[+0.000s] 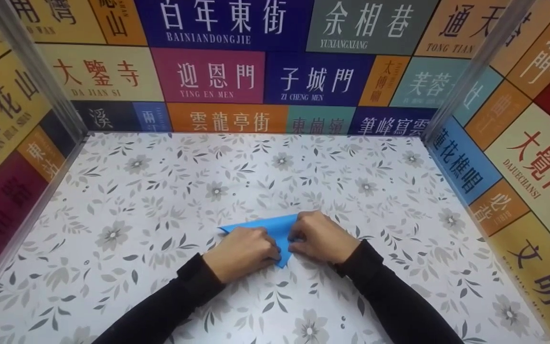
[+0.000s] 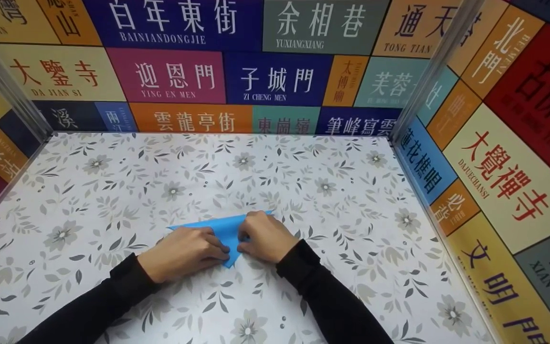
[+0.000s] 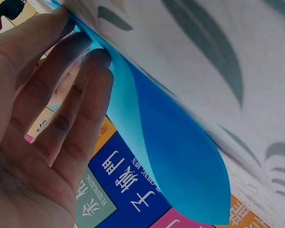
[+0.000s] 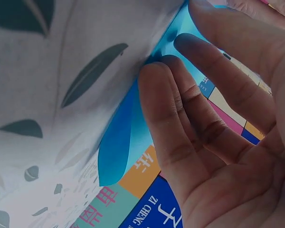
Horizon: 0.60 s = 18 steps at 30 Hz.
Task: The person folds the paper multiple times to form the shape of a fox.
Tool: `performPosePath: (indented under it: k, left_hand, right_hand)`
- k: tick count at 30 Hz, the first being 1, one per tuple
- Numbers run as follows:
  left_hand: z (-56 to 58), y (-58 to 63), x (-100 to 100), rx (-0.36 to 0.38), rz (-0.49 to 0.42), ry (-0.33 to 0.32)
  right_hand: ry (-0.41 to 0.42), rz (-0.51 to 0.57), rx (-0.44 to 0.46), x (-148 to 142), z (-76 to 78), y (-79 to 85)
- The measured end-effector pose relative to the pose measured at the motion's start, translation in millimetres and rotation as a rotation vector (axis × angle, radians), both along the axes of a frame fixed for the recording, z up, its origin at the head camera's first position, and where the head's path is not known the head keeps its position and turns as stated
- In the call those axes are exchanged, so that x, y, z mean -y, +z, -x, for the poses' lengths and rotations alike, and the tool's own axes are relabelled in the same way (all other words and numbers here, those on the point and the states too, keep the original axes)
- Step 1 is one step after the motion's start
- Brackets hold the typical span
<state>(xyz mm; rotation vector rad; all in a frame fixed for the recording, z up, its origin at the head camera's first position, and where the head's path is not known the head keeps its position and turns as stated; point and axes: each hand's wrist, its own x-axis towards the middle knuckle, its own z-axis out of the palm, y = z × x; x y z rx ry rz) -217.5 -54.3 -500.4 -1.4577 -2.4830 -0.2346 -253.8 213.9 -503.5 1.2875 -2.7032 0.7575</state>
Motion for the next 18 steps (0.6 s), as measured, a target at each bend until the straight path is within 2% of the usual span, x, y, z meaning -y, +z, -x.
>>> performPosePath:
  k: [5,6,9,12,18]
  left_hand:
    - [-0.8,0.0,-0.5,0.008,0.004,0.004]
    - [-0.8,-0.2,-0.5,0.010,0.004,0.007]
    - [-0.4,-1.4,-0.9,-0.001,-0.005,0.005]
    - [0.3,-2.8,-1.5,-0.016,-0.029,-0.007]
    - [0.9,-3.0,-0.5,0.014,-0.048,-0.008]
  right_hand:
    - [-0.011,-0.010,0.022,1.0,-0.8,0.6]
    - [-0.039,-0.029,0.037,4.5,-6.7,10.7]
    - [-0.064,-0.058,0.058,5.6,-7.1,11.1]
    - [-0.077,-0.086,0.048,5.9,-7.8,11.8]
    - [-0.094,-0.109,0.044,6.3,-9.4,13.2]
